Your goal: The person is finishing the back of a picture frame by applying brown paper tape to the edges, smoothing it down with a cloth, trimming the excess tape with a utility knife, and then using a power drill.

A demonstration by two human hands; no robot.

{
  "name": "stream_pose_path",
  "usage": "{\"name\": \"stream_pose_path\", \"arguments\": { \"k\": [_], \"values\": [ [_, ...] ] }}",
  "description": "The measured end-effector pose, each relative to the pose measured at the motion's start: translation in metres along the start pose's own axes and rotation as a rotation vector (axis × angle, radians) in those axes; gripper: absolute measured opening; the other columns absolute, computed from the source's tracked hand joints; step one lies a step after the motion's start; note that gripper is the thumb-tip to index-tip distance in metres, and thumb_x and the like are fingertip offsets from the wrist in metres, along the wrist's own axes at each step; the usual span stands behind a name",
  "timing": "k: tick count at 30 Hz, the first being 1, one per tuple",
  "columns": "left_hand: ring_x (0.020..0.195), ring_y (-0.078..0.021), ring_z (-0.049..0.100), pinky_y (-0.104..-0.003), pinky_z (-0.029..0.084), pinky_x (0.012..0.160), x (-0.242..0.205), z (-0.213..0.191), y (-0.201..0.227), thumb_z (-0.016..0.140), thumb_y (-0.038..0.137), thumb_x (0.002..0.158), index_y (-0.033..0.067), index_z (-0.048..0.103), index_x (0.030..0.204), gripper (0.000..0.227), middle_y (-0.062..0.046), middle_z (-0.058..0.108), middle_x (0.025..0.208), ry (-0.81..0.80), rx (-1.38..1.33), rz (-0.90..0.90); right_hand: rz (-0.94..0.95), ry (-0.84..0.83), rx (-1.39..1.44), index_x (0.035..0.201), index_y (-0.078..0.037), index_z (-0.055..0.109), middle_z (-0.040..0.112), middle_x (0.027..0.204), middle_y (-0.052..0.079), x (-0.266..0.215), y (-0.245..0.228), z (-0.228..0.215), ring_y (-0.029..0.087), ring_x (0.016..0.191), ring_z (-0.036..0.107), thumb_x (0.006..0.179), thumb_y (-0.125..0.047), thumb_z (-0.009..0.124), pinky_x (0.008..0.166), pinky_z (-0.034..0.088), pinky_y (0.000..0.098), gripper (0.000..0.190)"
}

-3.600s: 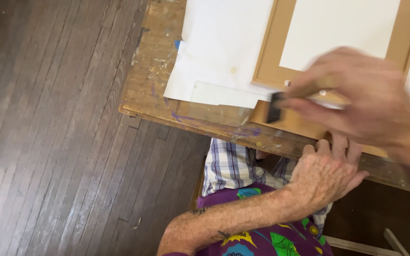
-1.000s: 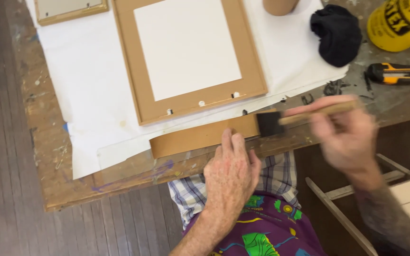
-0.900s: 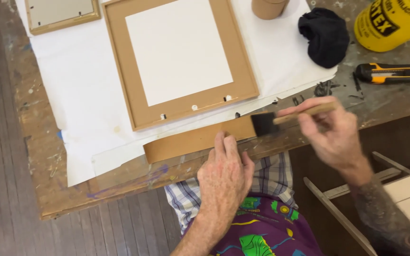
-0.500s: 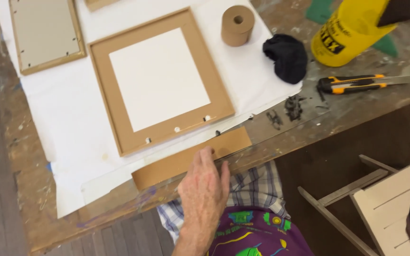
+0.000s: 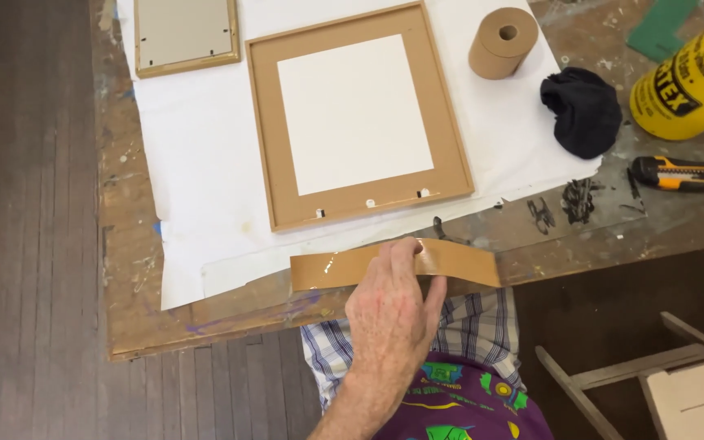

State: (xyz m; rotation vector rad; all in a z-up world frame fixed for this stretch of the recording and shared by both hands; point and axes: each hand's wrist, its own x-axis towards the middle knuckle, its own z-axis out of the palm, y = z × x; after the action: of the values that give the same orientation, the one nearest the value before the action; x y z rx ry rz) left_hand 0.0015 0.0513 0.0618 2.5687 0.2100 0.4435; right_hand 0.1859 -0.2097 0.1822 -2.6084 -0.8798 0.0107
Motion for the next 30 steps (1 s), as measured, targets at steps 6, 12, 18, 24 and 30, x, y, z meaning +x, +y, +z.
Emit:
{"name": "stream_pose_path", "arguments": {
  "k": [6,12,18,24,30],
  "values": [
    [0.086,-0.0171,0.07,-0.03,0.061,0.059,0.004,-0.016,-0.009,0.076,0.036,0.094,0.0067,0.054,0.12,0.045,-0.007,0.068,0.1,-0.028,-0.056,-0.063,-0.488,0.155,0.074,0.117,-0.006,0.064,0.06,0.119,0.013,-0.037,-0.01,0.107,0.025,0.108,0.057,0.071,-0.028,0.093,0.096,0.045,0.0357,0.058],
    [0.092,-0.019,0.072,-0.039,0.057,0.056,0.006,-0.037,-0.007,0.081,0.031,0.086,0.0097,0.054,0.118,0.047,-0.003,0.069,0.103,0.003,-0.139,-0.137,-0.686,0.222,0.129,0.097,-0.007,0.069,0.058,0.105,0.011,-0.011,-0.043,0.116,0.027,0.102,0.054,0.08,-0.019,0.089,0.093,0.049,0.0412,0.029],
    [0.106,-0.0163,0.07,-0.039,0.055,0.085,0.005,-0.068,-0.022,0.076,0.026,0.079,0.0165,0.052,0.117,0.047,0.005,0.07,0.107,-0.017,-0.428,-0.312,-0.849,0.242,0.096,0.089,-0.012,0.078,0.063,0.094,0.003,0.014,-0.077,0.09,0.025,0.089,0.053,0.085,-0.021,0.083,0.096,0.055,0.0502,0.011],
    [0.098,-0.0171,0.053,-0.03,0.047,0.083,-0.015,-0.097,-0.033,0.083,0.04,0.074,0.0135,0.046,0.14,0.08,0.0,0.059,0.131,0.164,-0.499,-0.348,-1.032,0.164,0.023,0.099,-0.009,0.076,0.063,0.099,0.009,0.048,-0.113,0.083,0.026,0.096,0.054,0.082,-0.025,0.087,0.098,0.057,0.055,0.026],
    [0.111,-0.0267,0.05,-0.045,0.042,0.091,-0.035,-0.054,-0.074,0.083,0.045,0.071,0.0045,0.034,0.152,0.103,-0.007,0.058,0.134,0.147,-0.209,-0.409,-0.972,0.113,-0.047,0.102,-0.017,0.075,0.06,0.098,0.006,0.071,-0.136,0.068,0.027,0.095,0.057,0.085,-0.028,0.082,0.11,0.057,0.0588,0.022]
  ]
}}
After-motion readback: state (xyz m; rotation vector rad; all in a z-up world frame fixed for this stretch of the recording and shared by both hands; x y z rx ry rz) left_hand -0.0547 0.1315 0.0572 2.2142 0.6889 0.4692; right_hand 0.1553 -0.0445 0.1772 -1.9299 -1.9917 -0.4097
